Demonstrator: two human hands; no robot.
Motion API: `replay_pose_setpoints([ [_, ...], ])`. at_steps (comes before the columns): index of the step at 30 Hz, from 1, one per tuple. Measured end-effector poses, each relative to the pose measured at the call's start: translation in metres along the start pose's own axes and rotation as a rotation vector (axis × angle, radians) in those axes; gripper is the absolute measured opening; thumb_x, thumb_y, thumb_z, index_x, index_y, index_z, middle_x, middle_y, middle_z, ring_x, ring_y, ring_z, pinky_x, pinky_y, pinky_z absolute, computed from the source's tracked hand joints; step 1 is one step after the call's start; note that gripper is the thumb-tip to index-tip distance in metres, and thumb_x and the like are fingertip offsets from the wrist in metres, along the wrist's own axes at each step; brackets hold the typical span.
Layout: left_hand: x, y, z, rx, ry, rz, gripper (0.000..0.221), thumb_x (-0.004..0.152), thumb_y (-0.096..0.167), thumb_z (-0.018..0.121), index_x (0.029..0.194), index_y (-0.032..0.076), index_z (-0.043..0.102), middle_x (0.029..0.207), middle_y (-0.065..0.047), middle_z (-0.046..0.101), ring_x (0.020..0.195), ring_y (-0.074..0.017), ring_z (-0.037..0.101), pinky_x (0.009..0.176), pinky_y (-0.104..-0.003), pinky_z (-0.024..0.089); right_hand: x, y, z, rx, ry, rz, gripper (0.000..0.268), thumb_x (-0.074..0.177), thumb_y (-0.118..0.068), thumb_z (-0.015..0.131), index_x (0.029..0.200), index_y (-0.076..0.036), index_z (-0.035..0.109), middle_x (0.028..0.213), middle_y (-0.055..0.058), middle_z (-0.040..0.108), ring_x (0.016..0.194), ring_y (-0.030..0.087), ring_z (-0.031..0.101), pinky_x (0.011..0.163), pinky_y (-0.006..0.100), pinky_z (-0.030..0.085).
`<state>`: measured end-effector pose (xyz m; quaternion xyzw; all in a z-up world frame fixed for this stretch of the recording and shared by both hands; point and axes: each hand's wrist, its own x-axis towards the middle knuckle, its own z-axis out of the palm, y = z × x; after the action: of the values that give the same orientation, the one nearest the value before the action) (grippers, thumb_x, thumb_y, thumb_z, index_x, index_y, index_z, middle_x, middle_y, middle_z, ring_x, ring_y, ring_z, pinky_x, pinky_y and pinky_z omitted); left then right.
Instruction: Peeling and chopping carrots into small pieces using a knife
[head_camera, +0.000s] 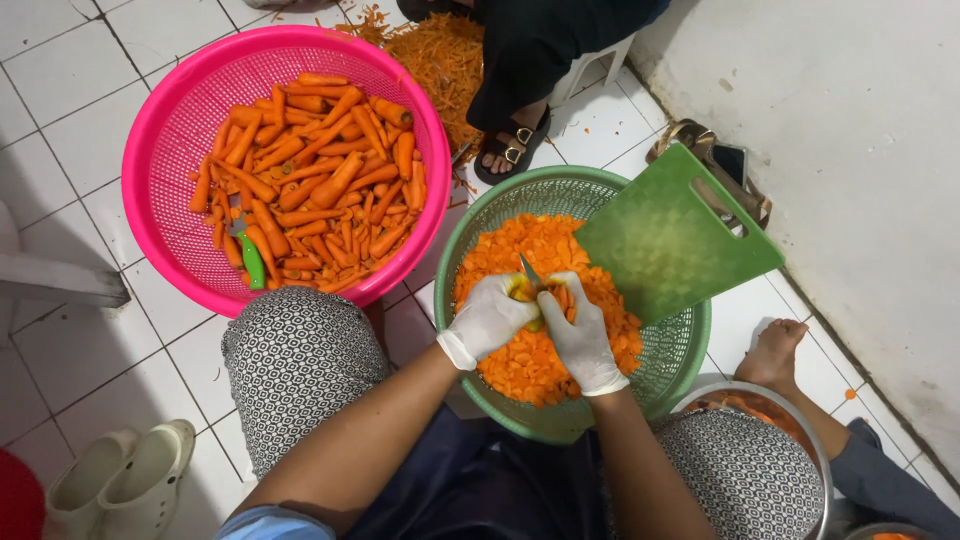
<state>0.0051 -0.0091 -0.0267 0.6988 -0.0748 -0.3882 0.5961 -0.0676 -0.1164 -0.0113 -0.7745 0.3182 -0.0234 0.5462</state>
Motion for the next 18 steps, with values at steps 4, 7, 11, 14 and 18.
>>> replay_pose_setpoints([
  [4,0.000,0.003,0.003,-0.071,-0.057,-0.019,0.010,0.066,0.012,0.069,0.075,0.008,0.068,0.062,-0.006,0.065,0.059,-0.0130,0.063,0.062,-0.024,0.051,0.009,0.008,-0.001,0.032,0.022,0.041,0.013,0.084,-0.025,0.060,0.094,-0.016,0.060,0.058,0.013,0.055,0.060,0.018,0.057,0.059,0.035,0.050],
  [7,0.006,-0.009,-0.001,-0.031,0.042,0.108,0.014,0.065,0.008,0.061,0.078,0.005,0.066,0.065,-0.005,0.058,0.063,-0.0144,0.054,0.059,-0.027,0.046,0.002,0.004,-0.007,-0.042,-0.035,0.001,0.021,0.085,-0.026,0.057,0.106,-0.024,0.058,0.064,0.012,0.060,0.067,0.018,0.062,0.067,0.039,0.050],
  [11,0.012,-0.007,-0.012,0.020,0.154,0.162,0.012,0.061,0.007,0.060,0.072,0.011,0.063,0.061,0.002,0.053,0.060,-0.0097,0.052,0.055,-0.021,0.041,-0.011,-0.008,-0.012,0.007,-0.150,-0.145,0.042,0.086,-0.018,0.052,0.128,-0.020,0.045,0.110,0.013,0.057,0.105,0.025,0.052,0.090,0.043,0.043],
  [14,0.012,-0.002,-0.016,0.027,0.179,0.152,0.011,0.060,0.008,0.060,0.068,0.014,0.064,0.057,0.002,0.056,0.057,-0.0079,0.053,0.053,-0.018,0.040,-0.019,-0.026,-0.014,0.029,-0.199,-0.237,0.051,0.088,-0.014,0.049,0.138,-0.017,0.040,0.132,0.013,0.053,0.124,0.029,0.045,0.102,0.046,0.037],
  [18,0.009,0.003,-0.020,0.031,0.178,0.104,0.009,0.059,0.009,0.061,0.065,0.015,0.065,0.053,0.002,0.057,0.055,-0.0064,0.052,0.052,-0.017,0.040,-0.024,-0.042,-0.015,0.009,-0.195,-0.234,0.048,0.090,-0.014,0.048,0.137,-0.020,0.042,0.133,0.013,0.052,0.126,0.031,0.043,0.105,0.046,0.033],
])
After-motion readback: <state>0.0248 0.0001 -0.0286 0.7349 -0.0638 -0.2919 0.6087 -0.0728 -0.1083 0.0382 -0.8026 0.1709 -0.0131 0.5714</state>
